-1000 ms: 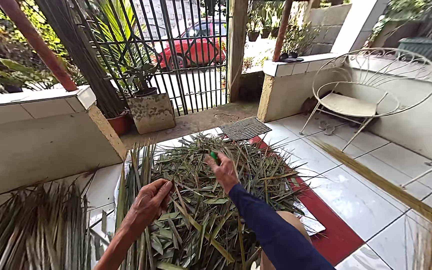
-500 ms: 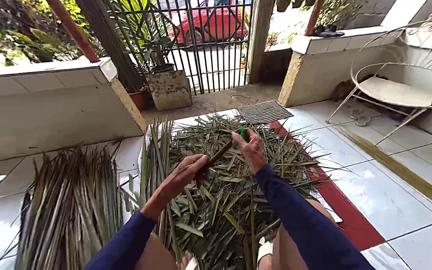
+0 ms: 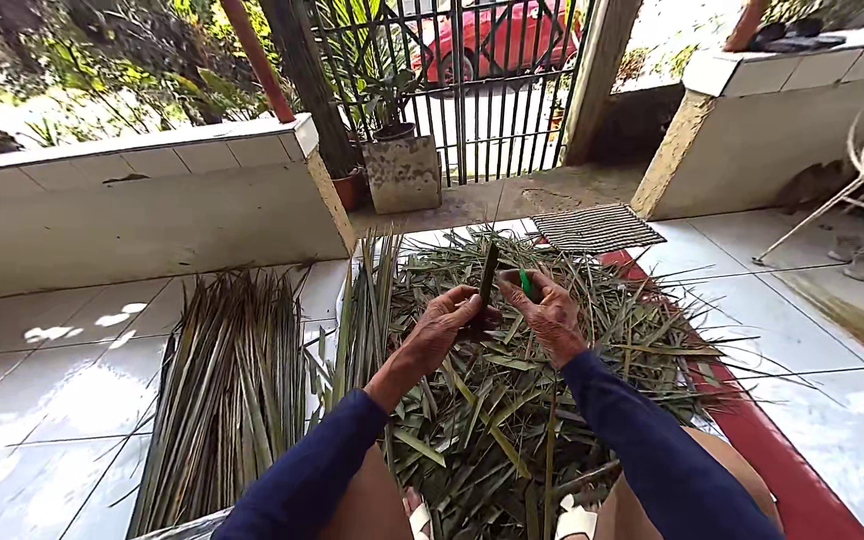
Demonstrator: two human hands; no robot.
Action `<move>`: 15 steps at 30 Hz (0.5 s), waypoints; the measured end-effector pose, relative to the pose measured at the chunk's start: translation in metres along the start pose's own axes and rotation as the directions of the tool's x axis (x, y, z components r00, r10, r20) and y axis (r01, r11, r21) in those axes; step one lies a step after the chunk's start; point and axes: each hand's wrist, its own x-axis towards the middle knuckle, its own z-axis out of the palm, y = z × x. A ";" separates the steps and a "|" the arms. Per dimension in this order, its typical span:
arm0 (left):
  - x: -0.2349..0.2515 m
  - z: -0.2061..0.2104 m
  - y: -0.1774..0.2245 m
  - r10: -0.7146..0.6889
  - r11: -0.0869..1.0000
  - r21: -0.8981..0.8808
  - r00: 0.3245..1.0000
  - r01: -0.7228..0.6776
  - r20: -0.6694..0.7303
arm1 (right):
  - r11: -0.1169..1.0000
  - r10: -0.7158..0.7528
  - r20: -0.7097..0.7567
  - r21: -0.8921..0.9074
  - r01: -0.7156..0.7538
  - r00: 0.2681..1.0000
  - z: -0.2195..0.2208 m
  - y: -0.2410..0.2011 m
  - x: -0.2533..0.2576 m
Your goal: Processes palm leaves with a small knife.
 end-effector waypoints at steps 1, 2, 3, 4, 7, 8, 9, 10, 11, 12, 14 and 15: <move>0.002 0.003 -0.004 0.004 1.000 0.015 1.000 -0.004 -0.018 | 1.000 -0.013 0.018 0.011 0.013 1.000 0.004 0.001 -0.002; 0.004 0.006 -0.008 0.007 0.999 0.036 1.000 -0.006 -0.026 | 0.999 -0.029 0.016 0.019 0.028 0.999 0.007 0.002 -0.004; 0.006 0.009 -0.012 0.005 0.998 0.060 1.000 -0.004 -0.023 | 0.999 -0.045 0.004 0.025 0.044 0.999 0.010 0.003 -0.005; 0.006 0.011 -0.014 0.000 0.996 0.084 1.000 0.000 -0.002 | 0.998 -0.053 -0.001 0.026 0.053 0.999 0.010 0.003 -0.005; 0.003 0.007 -0.006 0.016 0.972 0.233 0.999 -0.027 0.051 | 0.999 -0.029 0.051 -0.031 0.031 0.998 0.002 0.001 -0.003; 0.002 0.003 0.000 0.062 0.944 0.322 0.998 -0.068 0.029 | 0.998 -0.018 0.083 -0.054 0.022 0.996 -0.002 0.000 -0.003; 0.000 0.000 0.006 0.158 0.883 0.451 0.987 -0.130 -0.025 | 0.997 -0.013 0.122 -0.077 0.022 0.993 -0.006 0.001 -0.003; -0.003 -0.005 0.011 0.312 0.759 0.621 0.946 -0.196 -0.082 | 0.994 -0.005 0.157 -0.110 0.022 0.988 -0.010 0.001 -0.003; -0.005 -0.010 0.016 0.486 0.589 0.772 0.868 -0.240 -0.101 | 0.989 0.009 0.184 -0.149 0.019 0.983 -0.014 0.001 -0.003; -0.007 -0.015 0.022 0.641 0.400 0.878 0.765 -0.261 -0.064 | 0.982 0.024 0.207 -0.190 0.016 0.978 -0.018 0.001 -0.003; -0.013 -0.022 0.035 0.793 0.067 0.967 0.601 -0.247 0.098 | 0.961 0.040 0.247 -0.275 0.030 0.968 -0.026 0.002 -0.004; -0.015 -0.024 0.039 0.797 -0.057 0.972 0.576 -0.228 0.182 | 0.949 0.032 0.255 -0.311 0.051 0.966 -0.030 0.002 -0.004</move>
